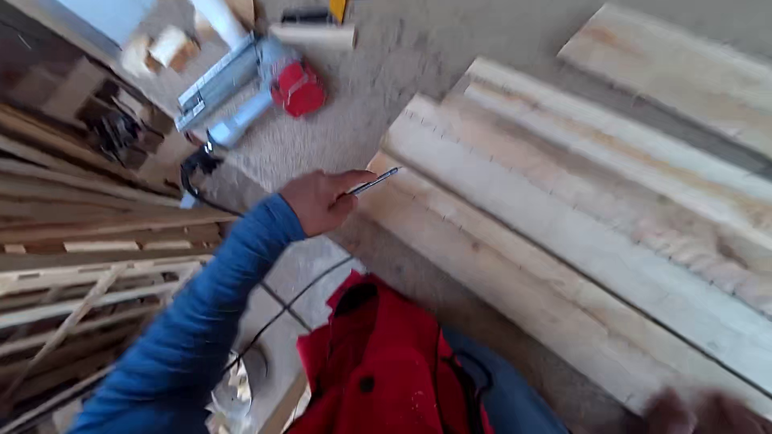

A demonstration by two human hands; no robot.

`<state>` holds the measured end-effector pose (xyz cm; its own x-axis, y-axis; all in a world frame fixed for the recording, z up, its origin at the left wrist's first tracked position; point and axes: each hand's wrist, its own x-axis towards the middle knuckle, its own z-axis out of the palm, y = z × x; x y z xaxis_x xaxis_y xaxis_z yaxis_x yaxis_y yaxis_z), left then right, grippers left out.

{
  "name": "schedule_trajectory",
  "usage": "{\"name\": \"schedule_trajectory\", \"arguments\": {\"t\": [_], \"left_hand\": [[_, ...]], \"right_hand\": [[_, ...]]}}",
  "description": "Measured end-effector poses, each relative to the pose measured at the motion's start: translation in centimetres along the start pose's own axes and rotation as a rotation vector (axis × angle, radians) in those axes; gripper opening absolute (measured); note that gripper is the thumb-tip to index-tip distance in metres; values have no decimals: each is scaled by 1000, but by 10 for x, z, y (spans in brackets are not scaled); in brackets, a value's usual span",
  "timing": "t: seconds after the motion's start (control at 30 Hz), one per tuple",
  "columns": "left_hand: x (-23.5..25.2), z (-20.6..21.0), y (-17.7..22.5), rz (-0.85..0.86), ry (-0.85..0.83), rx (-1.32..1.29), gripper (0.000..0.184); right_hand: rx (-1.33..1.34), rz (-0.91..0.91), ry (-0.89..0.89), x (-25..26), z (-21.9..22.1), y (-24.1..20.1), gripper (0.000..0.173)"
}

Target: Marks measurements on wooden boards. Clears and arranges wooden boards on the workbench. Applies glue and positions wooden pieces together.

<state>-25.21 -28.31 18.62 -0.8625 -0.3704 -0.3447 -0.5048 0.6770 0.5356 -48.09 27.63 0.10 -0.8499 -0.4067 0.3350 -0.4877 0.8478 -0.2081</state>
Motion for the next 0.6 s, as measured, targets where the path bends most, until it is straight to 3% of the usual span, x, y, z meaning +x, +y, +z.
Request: {"name": "schedule_trajectory", "arguments": {"t": [0.1,0.17,0.23,0.3,0.4,0.5,0.6], "left_hand": [[-61,-56,3,-91,-339,220,35],[-88,-55,-14,-166,-527,354,30],[-106,-25,-41,-288,-729,401,27],[-123,27,-78,-375,-829,394,21],[-101,101,-123,-327,-938,341,38],[-110,99,-135,-345,-766,338,41],[-99,67,-118,-182,-495,337,31]], "right_hand": [[69,87,9,-1,-10,-22,57],[32,79,42,-3,-8,-18,51],[3,59,32,-4,-4,-15,51],[33,96,-20,-3,-14,-45,52],[-66,87,-40,2,-31,-35,62],[-103,113,-148,5,-38,-12,81],[-25,-38,-298,22,-47,-14,117]]}}
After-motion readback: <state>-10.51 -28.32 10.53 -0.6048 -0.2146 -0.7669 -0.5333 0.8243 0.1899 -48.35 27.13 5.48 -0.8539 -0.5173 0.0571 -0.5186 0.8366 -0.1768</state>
